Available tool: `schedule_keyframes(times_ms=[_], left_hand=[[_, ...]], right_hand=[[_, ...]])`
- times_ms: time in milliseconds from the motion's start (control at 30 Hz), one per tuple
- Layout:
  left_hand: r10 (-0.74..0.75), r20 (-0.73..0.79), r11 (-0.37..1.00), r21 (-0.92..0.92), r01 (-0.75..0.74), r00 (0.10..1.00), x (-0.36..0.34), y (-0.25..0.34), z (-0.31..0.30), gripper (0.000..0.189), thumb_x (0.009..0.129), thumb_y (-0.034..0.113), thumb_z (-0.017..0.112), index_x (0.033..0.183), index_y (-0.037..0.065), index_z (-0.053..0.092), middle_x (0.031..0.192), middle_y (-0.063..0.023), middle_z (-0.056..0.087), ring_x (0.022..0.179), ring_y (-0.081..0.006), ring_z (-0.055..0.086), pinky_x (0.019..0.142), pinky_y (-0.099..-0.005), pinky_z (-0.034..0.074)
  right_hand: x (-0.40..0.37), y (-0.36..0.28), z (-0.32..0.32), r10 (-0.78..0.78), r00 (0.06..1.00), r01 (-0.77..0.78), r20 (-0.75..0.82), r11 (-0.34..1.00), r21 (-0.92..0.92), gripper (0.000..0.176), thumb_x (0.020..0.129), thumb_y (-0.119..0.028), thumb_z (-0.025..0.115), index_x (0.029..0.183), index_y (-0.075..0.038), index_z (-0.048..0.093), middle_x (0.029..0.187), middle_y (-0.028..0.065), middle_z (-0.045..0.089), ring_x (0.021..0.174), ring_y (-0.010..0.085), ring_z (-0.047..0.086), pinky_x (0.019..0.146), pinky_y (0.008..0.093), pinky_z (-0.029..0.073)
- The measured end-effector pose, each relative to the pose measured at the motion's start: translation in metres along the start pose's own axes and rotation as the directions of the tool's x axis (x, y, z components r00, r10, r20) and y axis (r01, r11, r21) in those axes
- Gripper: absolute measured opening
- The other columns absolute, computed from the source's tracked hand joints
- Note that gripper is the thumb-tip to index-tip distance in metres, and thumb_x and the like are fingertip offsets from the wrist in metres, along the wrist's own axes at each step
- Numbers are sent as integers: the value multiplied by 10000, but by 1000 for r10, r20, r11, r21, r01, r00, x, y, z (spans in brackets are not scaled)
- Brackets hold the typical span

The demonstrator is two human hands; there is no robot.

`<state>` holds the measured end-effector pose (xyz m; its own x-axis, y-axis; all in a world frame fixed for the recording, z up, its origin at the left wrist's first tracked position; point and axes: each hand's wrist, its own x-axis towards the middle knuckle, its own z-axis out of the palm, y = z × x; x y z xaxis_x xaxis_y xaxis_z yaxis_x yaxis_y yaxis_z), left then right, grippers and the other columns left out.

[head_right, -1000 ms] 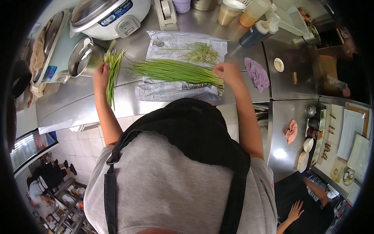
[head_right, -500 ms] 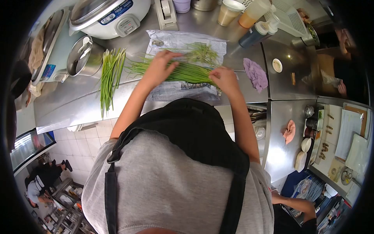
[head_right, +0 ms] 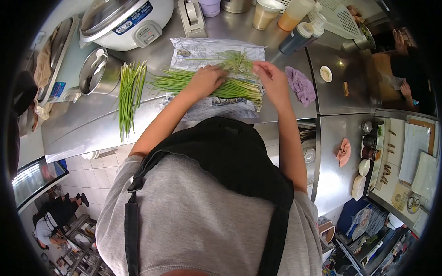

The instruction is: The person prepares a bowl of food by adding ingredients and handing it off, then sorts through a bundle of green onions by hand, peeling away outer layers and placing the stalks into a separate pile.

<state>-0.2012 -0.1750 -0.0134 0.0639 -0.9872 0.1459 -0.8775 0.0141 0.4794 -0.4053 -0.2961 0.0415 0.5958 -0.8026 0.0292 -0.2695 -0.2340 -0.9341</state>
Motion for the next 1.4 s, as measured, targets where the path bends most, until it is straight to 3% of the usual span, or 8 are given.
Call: schedule_keyframes(times_ms=[67, 167, 367, 467, 900, 1000, 1167, 1400], left_hand=[[-4, 53, 997, 74, 0, 999, -1, -1, 1, 241, 792, 256, 648, 1006, 150, 682, 1011, -81, 595, 1002, -278, 551, 868, -419, 443], [-54, 157, 994, 100, 38, 986, -3, 3, -7, 291, 787, 237, 652, 1059, 134, 656, 1077, -98, 573, 1055, -305, 520, 924, -431, 420], [-62, 124, 998, 36, 58, 990, -7, 3, -8, 274, 760, 233, 677, 1024, 158, 668, 1053, -89, 559, 1065, -296, 502, 919, -422, 416], [-50, 79, 998, -22, 52, 996, -9, 1, -6, 249, 744, 232, 692, 983, 165, 681, 1034, -88, 560, 1057, -289, 503, 903, -419, 420], [-18, -73, 987, -159, 6, 997, -5, 11, -20, 371, 780, 208, 682, 1135, 138, 605, 1100, -102, 569, 1126, -302, 485, 979, -450, 344], [25, 6, 984, -174, -23, 1000, -1, 12, -26, 296, 816, 198, 653, 1100, 115, 637, 1008, -102, 624, 1007, -307, 564, 925, -428, 399], [21, -82, 935, -353, -48, 996, 5, 14, -33, 201, 824, 176, 649, 1004, 90, 675, 880, -121, 636, 797, -310, 612, 754, -384, 483], [24, -189, 954, -288, -79, 982, 3, 33, -53, 219, 817, 248, 659, 1005, 143, 690, 843, -76, 613, 770, -279, 609, 676, -379, 487]], right_hand=[[5, -1, 4, -74, 997, 72, -21, 995, -72, 298, 873, -146, 637, 1152, -40, 626, 908, 74, 689, 836, 137, 631, 776, 254, 472], [5, 4, 3, -20, 994, 66, 106, 890, -452, 322, 820, -187, 649, 1127, -92, 649, 960, 148, 685, 866, 274, 666, 794, 353, 505], [-3, 39, 5, 49, 949, 145, 310, 809, -570, 255, 777, -211, 671, 993, -79, 698, 932, 127, 688, 850, 277, 664, 765, 370, 507], [-4, 48, 4, 137, 955, -9, 262, 900, -435, 232, 747, -228, 700, 920, -74, 711, 887, 117, 692, 806, 260, 666, 730, 358, 511], [-11, -2, 1, 47, 987, 9, 153, 937, -350, 200, 770, -204, 716, 906, -59, 712, 822, 90, 708, 769, 174, 676, 693, 299, 498], [-10, -7, -1, -5, 993, 31, 117, 973, -229, 193, 778, -201, 718, 919, -68, 717, 812, 77, 710, 747, 149, 668, 675, 278, 486], [-5, -2, 1, -122, 988, 136, 90, 977, -163, 205, 792, -224, 721, 941, -84, 727, 767, 52, 699, 660, 107, 615, 643, 243, 464], [-6, -12, 6, 177, 980, -180, 90, 983, 25, 274, 814, -257, 722, 956, -22, 707, 739, 7, 657, 672, 58, 558, 645, 211, 447]])
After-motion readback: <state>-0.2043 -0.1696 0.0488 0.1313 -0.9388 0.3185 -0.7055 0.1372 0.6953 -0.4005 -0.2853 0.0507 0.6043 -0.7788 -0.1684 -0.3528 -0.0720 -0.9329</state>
